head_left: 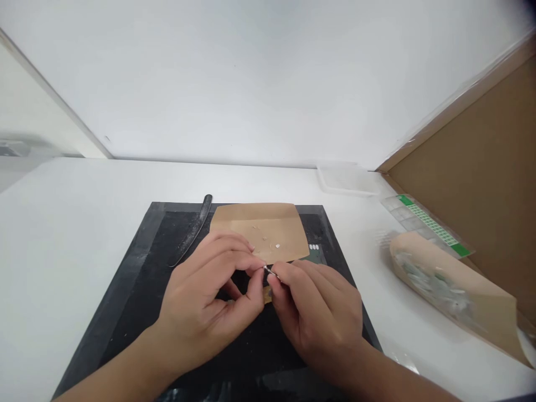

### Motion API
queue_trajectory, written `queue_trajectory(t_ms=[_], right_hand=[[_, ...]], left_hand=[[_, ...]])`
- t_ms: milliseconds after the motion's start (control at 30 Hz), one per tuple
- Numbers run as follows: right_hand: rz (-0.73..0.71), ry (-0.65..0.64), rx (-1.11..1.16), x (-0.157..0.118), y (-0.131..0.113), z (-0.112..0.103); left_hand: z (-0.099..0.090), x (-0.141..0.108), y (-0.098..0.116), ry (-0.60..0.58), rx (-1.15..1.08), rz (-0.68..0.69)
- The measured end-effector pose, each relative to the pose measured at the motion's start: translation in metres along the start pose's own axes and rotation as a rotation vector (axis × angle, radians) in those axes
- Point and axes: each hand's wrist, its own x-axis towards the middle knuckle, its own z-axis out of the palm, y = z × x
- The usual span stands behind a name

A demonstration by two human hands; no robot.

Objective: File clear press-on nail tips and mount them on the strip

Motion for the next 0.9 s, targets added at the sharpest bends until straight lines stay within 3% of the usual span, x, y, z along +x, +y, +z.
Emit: queue_trajectory(t_ms=[233, 567, 900], right_hand=[[0.019, -0.006, 0.039, -0.0018, -0.0015, 0.0017], [0.078, -0.006, 0.131, -0.0015, -0.0041, 0.0027], [0.311, -0.111, 0.392, 0.002, -0.0071, -0.0011]], left_hand=[[0.0005, -0.0001, 0.0036, 0.034, 0.039, 0.026], [-0.0002, -0.0018, 0.0022, 0.03, -0.028, -0.064], [-0.0036, 0.0021, 0.0074, -0.011, -0.143, -0.215]])
